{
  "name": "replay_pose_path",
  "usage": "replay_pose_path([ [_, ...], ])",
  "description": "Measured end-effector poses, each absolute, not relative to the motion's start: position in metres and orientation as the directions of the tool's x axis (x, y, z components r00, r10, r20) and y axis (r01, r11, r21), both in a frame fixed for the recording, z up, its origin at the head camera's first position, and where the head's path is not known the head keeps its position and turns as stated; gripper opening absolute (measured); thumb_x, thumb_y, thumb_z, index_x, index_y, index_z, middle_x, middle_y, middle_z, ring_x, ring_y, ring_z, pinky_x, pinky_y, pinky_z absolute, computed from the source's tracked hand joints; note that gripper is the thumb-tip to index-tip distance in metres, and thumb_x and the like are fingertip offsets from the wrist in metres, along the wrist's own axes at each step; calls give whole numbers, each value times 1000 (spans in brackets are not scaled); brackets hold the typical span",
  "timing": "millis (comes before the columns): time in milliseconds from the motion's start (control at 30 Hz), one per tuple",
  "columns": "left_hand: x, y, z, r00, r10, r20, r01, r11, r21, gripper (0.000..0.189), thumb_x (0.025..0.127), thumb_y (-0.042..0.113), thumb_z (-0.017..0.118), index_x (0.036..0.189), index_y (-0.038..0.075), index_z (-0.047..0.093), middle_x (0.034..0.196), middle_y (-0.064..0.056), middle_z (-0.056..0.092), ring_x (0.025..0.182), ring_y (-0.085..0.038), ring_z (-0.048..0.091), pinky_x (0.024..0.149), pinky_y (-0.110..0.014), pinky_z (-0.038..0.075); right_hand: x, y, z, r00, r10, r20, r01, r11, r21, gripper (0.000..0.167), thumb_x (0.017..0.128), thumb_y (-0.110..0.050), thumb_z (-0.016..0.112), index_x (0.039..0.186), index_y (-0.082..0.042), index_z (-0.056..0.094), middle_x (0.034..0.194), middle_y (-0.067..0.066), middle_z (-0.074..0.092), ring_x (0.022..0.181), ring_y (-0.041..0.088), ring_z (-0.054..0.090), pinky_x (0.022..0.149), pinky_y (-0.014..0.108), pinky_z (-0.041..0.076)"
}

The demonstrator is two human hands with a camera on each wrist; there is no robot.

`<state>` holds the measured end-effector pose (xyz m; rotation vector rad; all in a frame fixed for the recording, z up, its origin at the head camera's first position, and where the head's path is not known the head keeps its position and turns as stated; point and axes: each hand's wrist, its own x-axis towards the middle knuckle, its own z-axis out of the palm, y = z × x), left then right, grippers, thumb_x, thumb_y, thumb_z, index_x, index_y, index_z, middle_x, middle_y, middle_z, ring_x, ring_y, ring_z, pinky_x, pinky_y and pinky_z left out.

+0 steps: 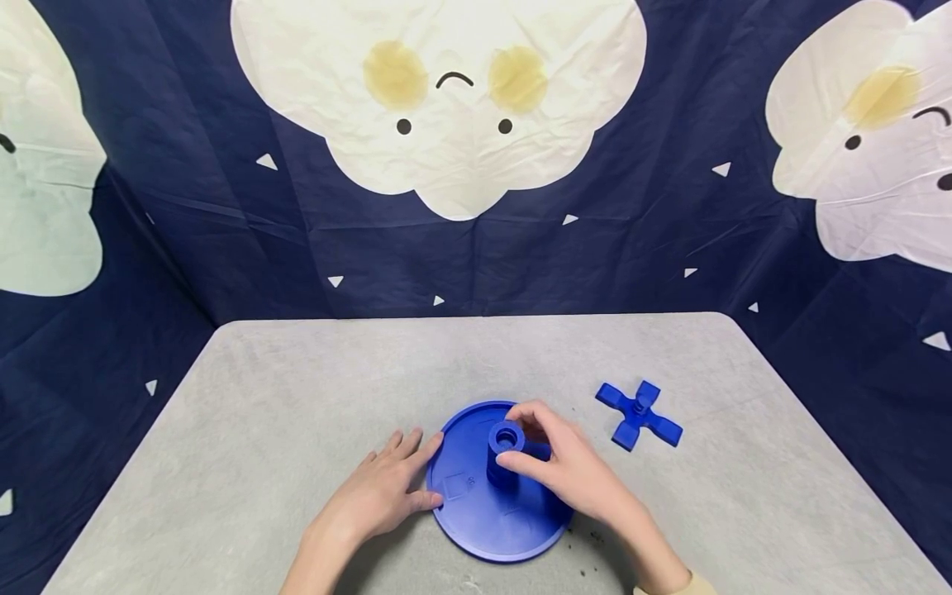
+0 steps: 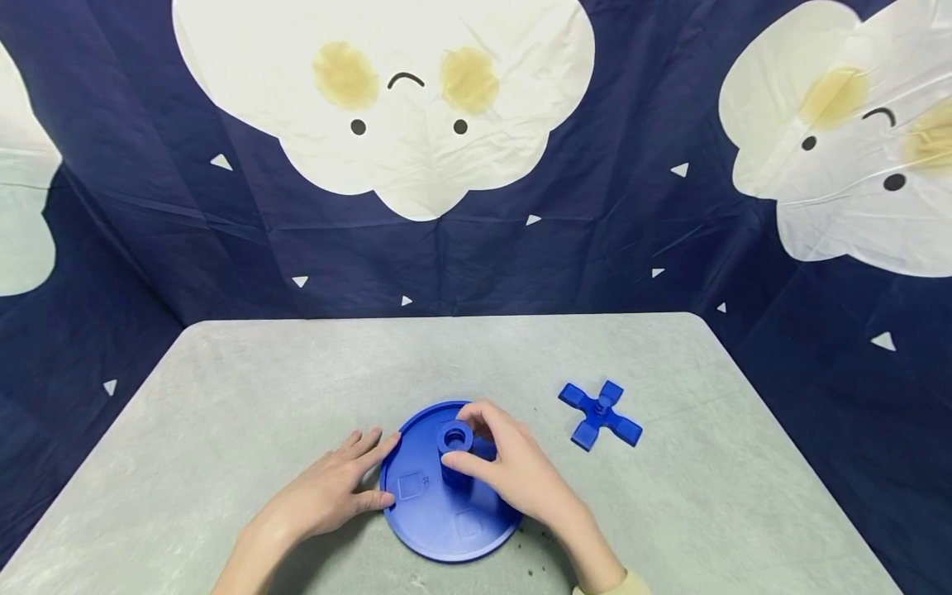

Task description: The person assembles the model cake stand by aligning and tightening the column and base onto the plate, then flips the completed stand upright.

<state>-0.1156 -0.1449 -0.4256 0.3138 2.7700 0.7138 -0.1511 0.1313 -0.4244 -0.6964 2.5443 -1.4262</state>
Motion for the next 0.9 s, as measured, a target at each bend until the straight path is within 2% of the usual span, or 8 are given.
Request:
replay_pose_path([
  [100,-116,-145,-425,-940,272,-205,139,856,497,78,89,43,76,156,16,46,163,-23,39,154,-50,27,119,-74,26,-151,132,-424,-871,-481,103,-332,420,-845,47,98,-40,70,142,-35,52,135,-4,65,128,18,63,110,48,52],
  [167,-116,-145,-425,-940,273,-206,139,855,499,78,89,43,76,156,16,46,163,-23,38,154,-50,27,119,-74,26,-152,133,-423,-852,-511,112,-341,380,-860,49,101,-34,66,147,-35,49,142,0,63,133,19,60,113,45,50],
  [333,-115,-146,-425,-941,275,-196,144,852,503,78,89,41,77,156,15,47,163,-24,39,154,-51,27,119,-74,26,-153,137,-421,-806,-579,127,-373,329,-868,42,106,-26,59,146,-34,54,150,-2,59,138,13,57,115,32,49],
  [433,-115,-145,-425,-941,273,-198,142,853,501,78,89,42,77,156,15,47,163,-24,39,154,-51,27,119,-74,26,-152,138,-420,-801,-588,117,-373,336,-865,37,106,-28,58,143,-33,57,147,-2,61,134,13,60,113,34,51],
  [633,-115,-145,-425,-943,272,-193,143,854,500,78,89,42,77,156,15,47,163,-24,39,154,-51,28,119,-74,26,-150,133,-421,-859,-502,102,-340,410,-846,38,96,-43,71,131,-33,59,128,-14,66,122,12,65,107,45,54],
  [733,-115,-145,-425,-942,273,-195,144,854,500,78,89,42,77,156,15,47,163,-24,39,154,-51,28,119,-74,26,-150,132,-422,-864,-492,106,-344,424,-838,47,94,-45,73,136,-37,53,134,-9,66,125,14,65,108,49,53],
  [833,-116,-145,-425,-941,277,-195,147,854,500,79,89,43,77,156,15,47,163,-24,39,154,-51,28,119,-75,26,-150,133,-421,-848,-518,110,-350,393,-850,54,97,-41,71,146,-41,48,145,-3,62,131,15,61,112,50,51],
  [900,-116,-145,-425,-941,279,-194,150,852,501,79,89,42,77,156,15,47,163,-24,39,154,-51,28,118,-75,26,-151,134,-421,-830,-544,121,-363,364,-858,53,100,-36,68,149,-41,47,150,-3,59,135,14,59,113,49,49],
])
